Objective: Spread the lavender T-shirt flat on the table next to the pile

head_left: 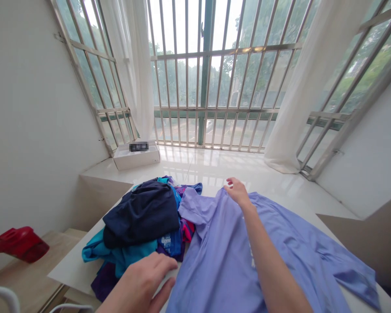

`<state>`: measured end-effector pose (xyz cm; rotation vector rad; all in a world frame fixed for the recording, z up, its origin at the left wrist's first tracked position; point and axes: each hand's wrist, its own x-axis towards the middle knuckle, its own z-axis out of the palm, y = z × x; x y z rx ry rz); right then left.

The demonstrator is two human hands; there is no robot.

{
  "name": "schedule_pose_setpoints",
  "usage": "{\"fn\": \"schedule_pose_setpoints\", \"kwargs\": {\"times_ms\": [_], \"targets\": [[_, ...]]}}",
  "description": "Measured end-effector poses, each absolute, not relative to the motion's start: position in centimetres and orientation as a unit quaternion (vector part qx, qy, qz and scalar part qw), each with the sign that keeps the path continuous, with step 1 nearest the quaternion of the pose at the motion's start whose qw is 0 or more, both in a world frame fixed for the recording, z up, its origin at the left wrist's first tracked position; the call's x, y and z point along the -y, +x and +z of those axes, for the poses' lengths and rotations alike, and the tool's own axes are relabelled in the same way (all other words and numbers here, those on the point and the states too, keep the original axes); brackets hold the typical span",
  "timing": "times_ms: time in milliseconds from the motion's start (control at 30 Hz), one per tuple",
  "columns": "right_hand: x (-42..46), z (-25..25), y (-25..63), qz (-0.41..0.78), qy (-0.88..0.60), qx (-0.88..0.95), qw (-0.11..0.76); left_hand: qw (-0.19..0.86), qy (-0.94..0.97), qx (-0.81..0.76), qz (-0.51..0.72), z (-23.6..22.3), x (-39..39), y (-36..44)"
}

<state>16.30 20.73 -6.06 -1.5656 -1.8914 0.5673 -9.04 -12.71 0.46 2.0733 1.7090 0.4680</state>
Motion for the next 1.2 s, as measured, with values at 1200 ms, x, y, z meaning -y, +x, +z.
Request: {"fn": "schedule_pose_setpoints", "kwargs": {"times_ms": [1200], "targets": [[-19.2, -5.6, 14.9, 0.315, -0.477, 0.794, 0.208, 0.070, 0.667, -0.718, 0.185, 0.9, -14.7, -10.5]]}}
